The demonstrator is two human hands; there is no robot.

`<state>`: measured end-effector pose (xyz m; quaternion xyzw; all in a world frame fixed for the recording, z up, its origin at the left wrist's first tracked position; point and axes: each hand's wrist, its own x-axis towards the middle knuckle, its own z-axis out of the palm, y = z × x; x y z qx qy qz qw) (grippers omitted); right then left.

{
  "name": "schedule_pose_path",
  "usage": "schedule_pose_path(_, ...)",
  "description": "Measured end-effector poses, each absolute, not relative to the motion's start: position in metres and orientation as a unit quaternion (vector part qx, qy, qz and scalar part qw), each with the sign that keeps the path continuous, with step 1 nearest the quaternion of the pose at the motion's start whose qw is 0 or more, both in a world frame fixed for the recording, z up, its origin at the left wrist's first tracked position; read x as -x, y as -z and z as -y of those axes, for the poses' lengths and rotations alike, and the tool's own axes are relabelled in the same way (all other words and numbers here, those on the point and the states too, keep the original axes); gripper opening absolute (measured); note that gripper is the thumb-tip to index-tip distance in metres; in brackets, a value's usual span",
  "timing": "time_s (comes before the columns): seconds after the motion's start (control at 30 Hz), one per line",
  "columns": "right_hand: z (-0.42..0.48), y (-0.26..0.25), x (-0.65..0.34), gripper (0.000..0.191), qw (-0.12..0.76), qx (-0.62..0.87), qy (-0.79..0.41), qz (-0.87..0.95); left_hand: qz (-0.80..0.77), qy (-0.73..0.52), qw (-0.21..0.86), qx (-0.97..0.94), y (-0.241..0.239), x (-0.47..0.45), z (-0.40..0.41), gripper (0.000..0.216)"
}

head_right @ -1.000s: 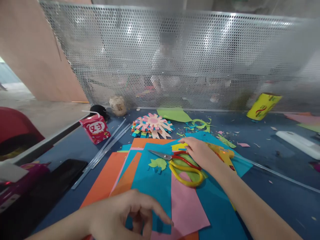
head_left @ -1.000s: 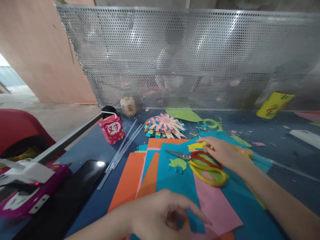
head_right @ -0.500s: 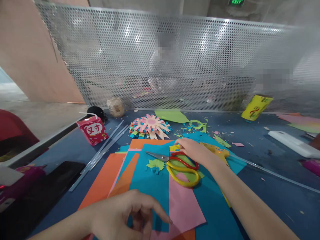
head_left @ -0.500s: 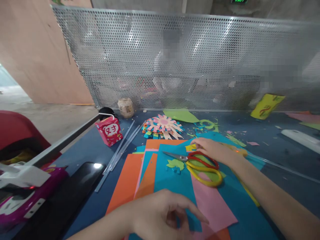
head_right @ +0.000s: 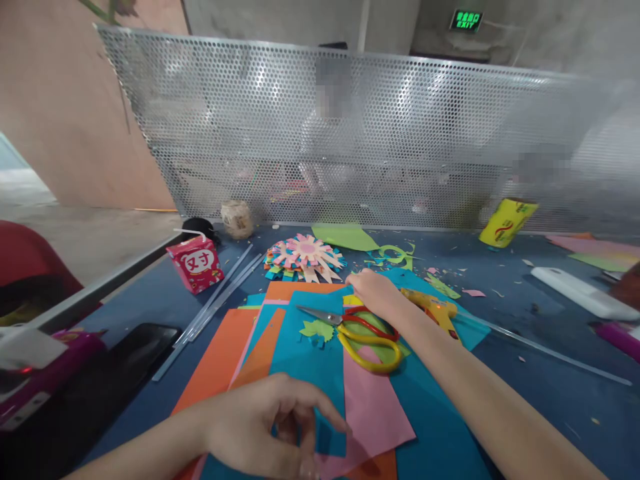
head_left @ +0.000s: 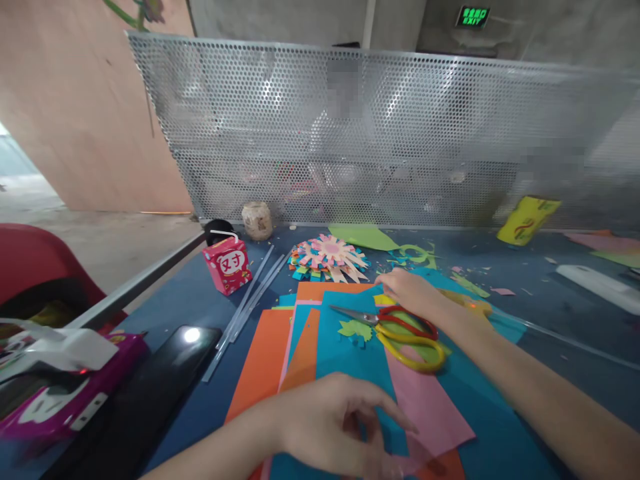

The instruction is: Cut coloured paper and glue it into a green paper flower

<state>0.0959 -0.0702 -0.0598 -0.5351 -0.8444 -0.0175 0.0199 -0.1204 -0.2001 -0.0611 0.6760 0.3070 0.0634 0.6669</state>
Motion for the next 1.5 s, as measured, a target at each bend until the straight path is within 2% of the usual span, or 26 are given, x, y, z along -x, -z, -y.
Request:
schedule_pose_path(0.23,0.076,0.064,-0.102,0.023,0.081,0.553,-0.012,0.829,-0.285,-0.086,0.605,-0.739,0.068,0.124,0.201,0.047)
schedule_pose_path(0.37,0.081,0.064,-0.098,0.028,0.073,0.542,-0.009,0.837,-0.268,-0.094,0.600,-0.748,0.068,0.125,0.200,0.045)
schedule_pose_path(0.77,0.080,0.067,-0.091,0.017,0.058,0.551,0.096,0.827,-0.263,-0.065,0.600,-0.753,0.055,0.127,0.199,0.052)
schedule_pose_path(1.13,0.008,0.051,-0.136,0.022,0.092,0.633,0.128,0.758,-0.272,-0.070,0.584,-0.762,0.059,0.125,0.198,0.054)
schedule_pose_path(1.27,-0.004,0.052,-0.137,0.023,0.090,0.656,0.143,0.735,-0.268,-0.127,0.584,-0.756,0.066,0.125,0.199,0.042)
schedule_pose_path(1.37,-0.001,0.057,-0.132,0.023,0.084,0.651,0.157,0.738,-0.329,-0.197,0.582,-0.717,0.068,0.126,0.196,0.032)
schedule_pose_path(1.43,0.005,0.061,-0.128,0.023,0.084,0.632,0.164,0.753,-0.408,-0.266,0.535,-0.690,0.068,0.128,0.191,0.030)
schedule_pose_path(1.5,0.010,0.066,-0.126,0.024,0.087,0.612,0.171,0.768,-0.479,-0.340,0.441,-0.679,0.066,0.130,0.184,0.025)
